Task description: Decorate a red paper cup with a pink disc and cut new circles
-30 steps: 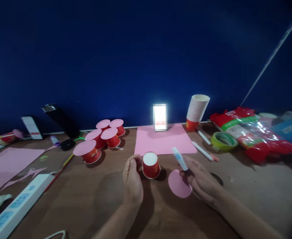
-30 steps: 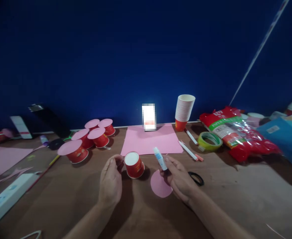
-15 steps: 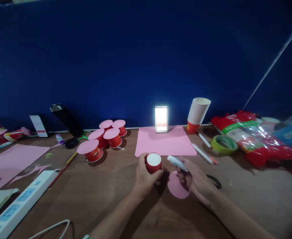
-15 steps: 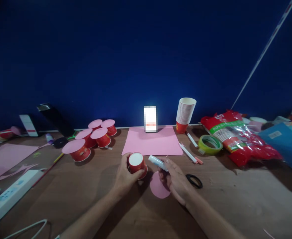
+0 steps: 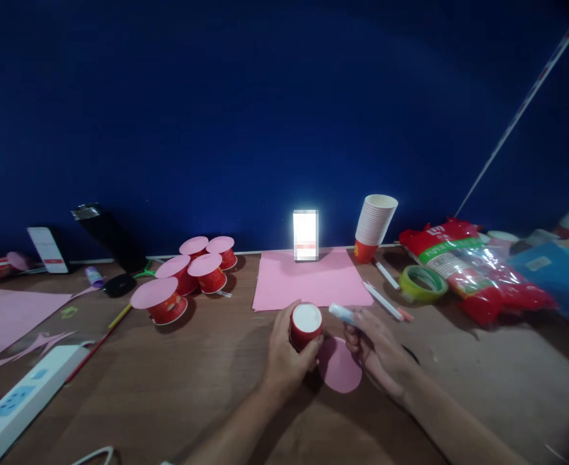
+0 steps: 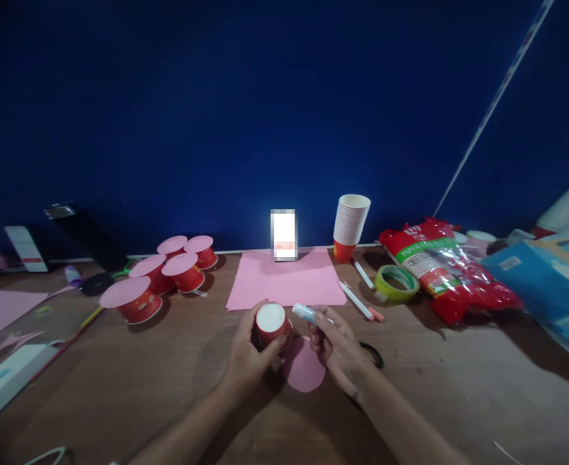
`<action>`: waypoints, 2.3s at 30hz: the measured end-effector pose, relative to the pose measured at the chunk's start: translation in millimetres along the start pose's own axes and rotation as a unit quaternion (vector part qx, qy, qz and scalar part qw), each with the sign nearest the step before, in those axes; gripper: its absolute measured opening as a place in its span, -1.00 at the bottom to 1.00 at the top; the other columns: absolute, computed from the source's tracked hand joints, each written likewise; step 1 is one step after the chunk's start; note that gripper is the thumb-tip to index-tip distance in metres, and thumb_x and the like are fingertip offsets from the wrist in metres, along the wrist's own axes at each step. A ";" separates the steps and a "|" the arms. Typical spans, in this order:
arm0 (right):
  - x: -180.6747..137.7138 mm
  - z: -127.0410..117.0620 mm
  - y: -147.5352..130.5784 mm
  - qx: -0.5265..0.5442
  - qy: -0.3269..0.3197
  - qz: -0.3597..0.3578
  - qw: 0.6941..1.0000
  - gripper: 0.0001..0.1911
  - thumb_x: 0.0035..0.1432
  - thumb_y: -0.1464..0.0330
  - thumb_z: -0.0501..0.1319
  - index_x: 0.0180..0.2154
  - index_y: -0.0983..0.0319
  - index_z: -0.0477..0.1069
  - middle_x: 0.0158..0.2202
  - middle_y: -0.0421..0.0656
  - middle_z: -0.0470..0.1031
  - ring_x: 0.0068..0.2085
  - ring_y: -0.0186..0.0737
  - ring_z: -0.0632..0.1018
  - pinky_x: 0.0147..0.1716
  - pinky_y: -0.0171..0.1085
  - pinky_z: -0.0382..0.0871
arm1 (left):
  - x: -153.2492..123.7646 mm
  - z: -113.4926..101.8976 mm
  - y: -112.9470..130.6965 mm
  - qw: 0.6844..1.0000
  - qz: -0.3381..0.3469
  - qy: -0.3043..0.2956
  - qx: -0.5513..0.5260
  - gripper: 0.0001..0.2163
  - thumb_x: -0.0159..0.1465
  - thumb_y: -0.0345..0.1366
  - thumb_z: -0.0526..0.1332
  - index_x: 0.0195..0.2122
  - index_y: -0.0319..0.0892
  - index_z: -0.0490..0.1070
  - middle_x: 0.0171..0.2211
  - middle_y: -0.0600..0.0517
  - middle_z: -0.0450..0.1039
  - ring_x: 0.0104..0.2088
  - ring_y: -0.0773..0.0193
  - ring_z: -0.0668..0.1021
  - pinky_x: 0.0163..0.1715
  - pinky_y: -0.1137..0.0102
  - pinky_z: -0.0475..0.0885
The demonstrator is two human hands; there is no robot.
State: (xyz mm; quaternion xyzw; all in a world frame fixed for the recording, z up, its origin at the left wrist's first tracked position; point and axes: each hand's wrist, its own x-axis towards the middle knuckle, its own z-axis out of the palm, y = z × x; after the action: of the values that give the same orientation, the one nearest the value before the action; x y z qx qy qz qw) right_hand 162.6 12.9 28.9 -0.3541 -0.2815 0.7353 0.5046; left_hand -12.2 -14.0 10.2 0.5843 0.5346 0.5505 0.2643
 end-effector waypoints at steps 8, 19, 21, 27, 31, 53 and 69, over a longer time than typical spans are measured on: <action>-2.1 -2.4 -2.7 0.005 -0.038 0.024 0.999 -0.74 -0.01 0.32 0.41 -0.27 0.20 0.44 -0.47 -0.26 0.36 -0.48 -0.48 0.32 -0.50 -0.50 0.26 | 1.2 -5.1 4.1 0.999 -0.049 0.004 -0.013 -0.46 0.03 -0.41 0.31 0.06 -0.15 0.25 0.04 -0.11 0.38 0.04 0.05 0.45 0.05 0.16 0.34; -1.7 -3.1 0.8 0.017 -0.034 0.027 0.999 -0.69 -0.05 0.30 0.44 -0.23 0.21 0.46 -0.46 -0.24 0.41 -0.45 -0.45 0.37 -0.45 -0.47 0.31 | 1.4 -5.2 0.8 0.998 -0.062 -0.008 -0.016 -0.51 0.04 -0.39 0.31 0.02 -0.16 0.26 -0.03 -0.10 0.43 -0.03 0.09 0.49 -0.02 0.20 0.38; -2.7 -1.8 0.3 0.011 -0.030 0.035 0.999 -0.68 -0.04 0.26 0.43 -0.23 0.19 0.45 -0.48 -0.25 0.42 -0.50 -0.47 0.37 -0.52 -0.48 0.28 | 0.5 -5.5 0.2 0.998 -0.063 -0.008 -0.015 -0.51 0.05 -0.37 0.31 0.03 -0.16 0.26 -0.03 -0.09 0.43 -0.04 0.10 0.50 -0.03 0.21 0.39; -6.7 1.9 -2.6 0.004 -0.036 0.048 0.998 -0.61 -0.01 0.25 0.41 -0.12 0.16 0.42 -0.47 -0.23 0.48 -0.52 -0.46 0.41 -0.55 -0.50 0.28 | 1.3 -4.9 -2.2 0.998 -0.049 0.015 0.022 -0.53 0.09 -0.30 0.31 0.03 -0.16 0.25 -0.01 -0.11 0.41 -0.03 0.09 0.48 -0.02 0.18 0.39; -6.2 4.0 -4.3 0.001 -0.035 0.037 0.999 -0.60 0.06 0.28 0.36 -0.05 0.16 0.38 -0.33 -0.17 0.51 -0.39 -0.40 0.49 -0.45 -0.47 0.35 | 2.0 -6.6 -3.2 0.997 -0.027 0.023 0.061 -0.43 0.10 -0.31 0.30 0.13 -0.18 0.17 0.08 -0.17 0.32 0.08 0.03 0.41 0.06 0.12 0.33; -36.0 1.4 24.7 -0.523 -0.123 -0.356 0.765 -0.65 0.17 0.39 0.19 0.00 0.12 0.25 -0.07 -0.09 0.45 -0.05 -0.13 0.48 -0.17 -0.29 0.39 | -31.0 -12.7 28.9 0.984 0.012 -0.063 -0.166 -0.82 0.23 -0.30 0.24 -0.14 -0.14 0.49 -0.20 -0.05 0.57 -0.26 0.23 0.59 -0.25 0.44 0.48; -33.6 7.0 26.9 -0.536 -0.092 -0.310 0.780 -0.93 0.19 0.33 0.19 -0.29 0.18 0.36 -0.29 -0.16 0.50 -0.33 -0.26 0.49 -0.39 -0.34 0.33 | -25.0 -9.2 25.4 0.980 -0.074 -0.073 -0.170 -0.78 0.20 -0.15 0.25 -0.27 -0.20 0.51 -0.40 0.00 0.55 -0.42 0.28 0.54 -0.42 0.48 0.43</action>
State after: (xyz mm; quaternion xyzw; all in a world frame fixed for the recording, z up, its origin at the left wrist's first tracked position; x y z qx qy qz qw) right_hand 150.4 -28.1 20.2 -0.3918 -0.7701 0.2987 0.4053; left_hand -7.7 -46.8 26.2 0.5280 0.4546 0.5680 0.4381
